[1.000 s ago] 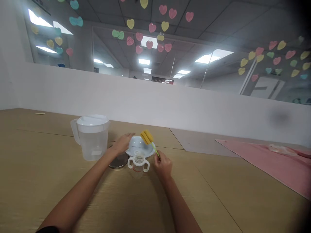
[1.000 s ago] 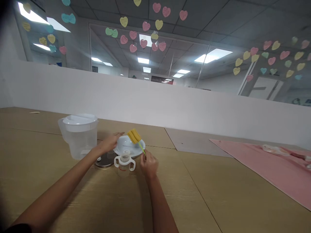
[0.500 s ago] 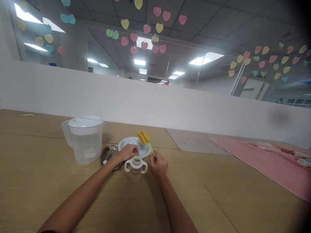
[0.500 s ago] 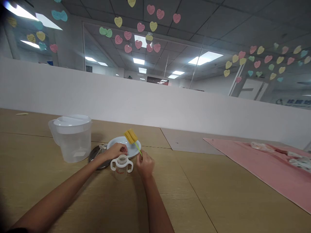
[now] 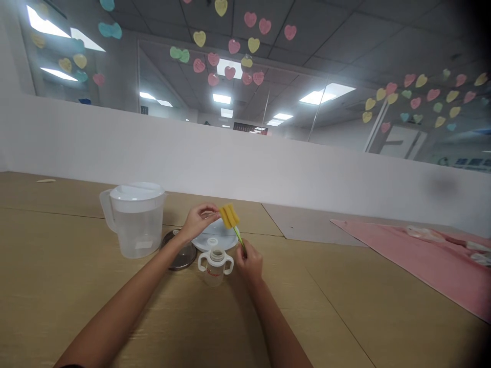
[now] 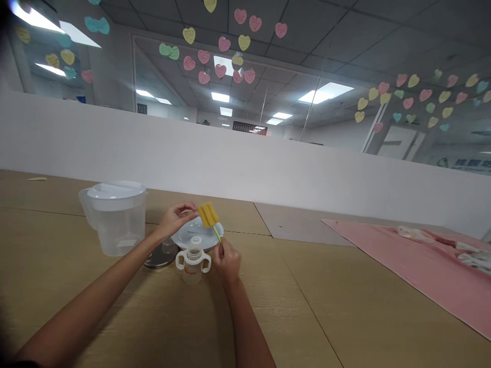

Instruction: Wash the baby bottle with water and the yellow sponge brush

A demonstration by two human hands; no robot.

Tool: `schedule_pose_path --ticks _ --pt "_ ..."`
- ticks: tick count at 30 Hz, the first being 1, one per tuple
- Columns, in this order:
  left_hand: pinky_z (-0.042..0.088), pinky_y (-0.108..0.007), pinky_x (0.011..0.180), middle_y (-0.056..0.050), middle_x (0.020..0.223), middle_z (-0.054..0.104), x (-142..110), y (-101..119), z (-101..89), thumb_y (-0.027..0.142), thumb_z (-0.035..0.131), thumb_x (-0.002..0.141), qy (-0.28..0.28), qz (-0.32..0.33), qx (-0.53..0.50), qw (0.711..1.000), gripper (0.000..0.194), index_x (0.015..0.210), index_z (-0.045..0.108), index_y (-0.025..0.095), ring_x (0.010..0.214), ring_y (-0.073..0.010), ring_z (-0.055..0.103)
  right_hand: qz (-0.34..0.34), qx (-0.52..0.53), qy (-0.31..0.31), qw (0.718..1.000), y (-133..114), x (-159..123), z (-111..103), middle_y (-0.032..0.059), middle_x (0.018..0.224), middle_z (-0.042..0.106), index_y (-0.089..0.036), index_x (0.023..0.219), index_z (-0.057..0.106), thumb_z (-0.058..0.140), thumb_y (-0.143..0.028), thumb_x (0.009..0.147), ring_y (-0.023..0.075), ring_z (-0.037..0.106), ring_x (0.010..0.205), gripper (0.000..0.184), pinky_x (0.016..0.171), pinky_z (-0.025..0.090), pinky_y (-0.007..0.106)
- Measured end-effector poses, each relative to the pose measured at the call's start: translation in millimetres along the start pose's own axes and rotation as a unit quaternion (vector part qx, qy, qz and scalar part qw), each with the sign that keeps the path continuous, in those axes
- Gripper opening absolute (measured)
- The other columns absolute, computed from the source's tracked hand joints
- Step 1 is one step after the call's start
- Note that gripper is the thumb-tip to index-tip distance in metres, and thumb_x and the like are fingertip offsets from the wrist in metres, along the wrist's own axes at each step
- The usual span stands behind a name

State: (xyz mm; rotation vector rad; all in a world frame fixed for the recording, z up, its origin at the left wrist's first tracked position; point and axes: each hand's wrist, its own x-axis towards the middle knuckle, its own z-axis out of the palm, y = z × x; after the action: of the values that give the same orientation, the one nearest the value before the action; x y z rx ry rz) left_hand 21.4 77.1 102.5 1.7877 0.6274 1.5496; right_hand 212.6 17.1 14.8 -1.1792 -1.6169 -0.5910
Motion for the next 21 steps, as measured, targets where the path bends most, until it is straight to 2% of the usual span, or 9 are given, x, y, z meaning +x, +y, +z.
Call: schedule_pose_path --ticks 3,5,8,10,11,13,17,19,21 --pt "0.050 -0.029 0.079 -0.005 0.088 0.065 -0.5 5.0 9.4 0.046 0.071 0.064 0.038 -0.002 0.005 0.999 0.041 0.085 0.060 0.014 0.085 -0.0152 0.059 -0.016 0.013 -0.007 1.000 -1.2 -0.8 -0.1 -0.0017 0.052 0.053 -0.012 0.088 0.064 0.039 -0.023 0.088 0.0078 0.046 0.046 0.027 0.050 0.034 0.018" --pt "0.049 -0.027 0.074 -0.005 0.084 0.065 0.2 9.8 8.5 0.049 0.069 0.064 0.047 -0.007 0.027 0.999 0.042 0.084 0.060 0.013 0.079 -0.0144 0.059 -0.018 0.015 -0.007 1.000 -1.7 -0.3 -0.7 -0.0005 0.054 0.055 -0.012 0.090 0.064 0.039 -0.023 0.088 0.0079 0.047 0.047 0.028 0.051 0.035 0.018" --pt "0.045 -0.024 0.063 -0.003 0.077 0.065 1.3 24.7 -8.7 0.052 0.065 0.068 0.052 -0.007 0.138 0.989 0.041 0.083 0.062 0.014 0.065 -0.0119 0.055 0.003 0.018 -0.007 1.000 -3.2 1.7 -1.8 -0.0002 0.055 0.056 -0.013 0.084 0.064 0.039 -0.024 0.087 0.0077 0.047 0.048 0.027 0.052 0.035 0.018" --pt "0.042 -0.023 0.060 -0.002 0.075 0.065 2.0 37.6 -28.2 0.051 0.063 0.071 0.040 0.021 0.258 0.965 0.037 0.084 0.064 0.016 0.059 -0.0106 0.051 0.021 0.018 -0.008 1.000 -4.7 3.0 -2.0 -0.0017 0.053 0.053 -0.014 0.079 0.063 0.039 -0.024 0.087 0.0074 0.045 0.047 0.027 0.051 0.034 0.018" --pt "0.041 -0.023 0.060 -0.002 0.077 0.065 2.4 43.3 -38.7 0.050 0.062 0.072 0.023 0.029 0.309 0.950 0.035 0.083 0.064 0.017 0.059 -0.0108 0.051 0.027 0.016 -0.009 0.999 -5.3 3.4 -1.9 -0.0024 0.051 0.051 -0.015 0.076 0.063 0.039 -0.024 0.086 0.0072 0.043 0.046 0.027 0.050 0.033 0.018" --pt "0.040 -0.023 0.059 -0.001 0.076 0.066 3.1 49.5 -58.0 0.047 0.063 0.070 -0.063 -0.002 0.387 0.920 0.031 0.078 0.064 0.018 0.061 -0.0122 0.053 0.030 0.011 -0.010 0.999 -5.8 3.7 -1.6 -0.0032 0.049 0.048 -0.015 0.073 0.062 0.039 -0.024 0.086 0.0071 0.041 0.045 0.027 0.049 0.031 0.019" --pt "0.039 -0.022 0.054 0.000 0.064 0.065 0.9 32.8 -77.3 0.031 0.065 0.058 -0.268 -0.184 0.426 0.844 0.016 0.067 0.064 0.018 0.059 -0.0142 0.057 0.020 -0.002 -0.003 1.000 -4.3 3.2 -1.3 -0.0029 0.049 0.049 -0.015 0.075 0.063 0.039 -0.024 0.086 0.0073 0.041 0.045 0.027 0.049 0.030 0.019" --pt "0.041 -0.023 0.051 0.001 0.053 0.061 -3.4 14.4 -76.2 0.024 0.064 0.050 -0.313 -0.266 0.426 0.806 0.012 0.060 0.063 0.017 0.051 -0.0145 0.055 0.020 -0.007 -0.001 1.000 -3.2 2.8 -1.4 -0.0025 0.049 0.050 -0.015 0.076 0.063 0.039 -0.024 0.086 0.0074 0.042 0.046 0.027 0.049 0.030 0.019" --pt "0.042 -0.025 0.048 0.002 0.045 0.058 -9.4 -3.9 -71.6 0.019 0.063 0.045 -0.333 -0.304 0.415 0.790 0.010 0.054 0.061 0.017 0.047 -0.0154 0.054 0.021 -0.011 0.001 1.000 -2.3 2.4 -1.3 -0.0024 0.050 0.051 -0.015 0.076 0.063 0.039 -0.024 0.086 0.0075 0.043 0.046 0.027 0.050 0.031 0.019"
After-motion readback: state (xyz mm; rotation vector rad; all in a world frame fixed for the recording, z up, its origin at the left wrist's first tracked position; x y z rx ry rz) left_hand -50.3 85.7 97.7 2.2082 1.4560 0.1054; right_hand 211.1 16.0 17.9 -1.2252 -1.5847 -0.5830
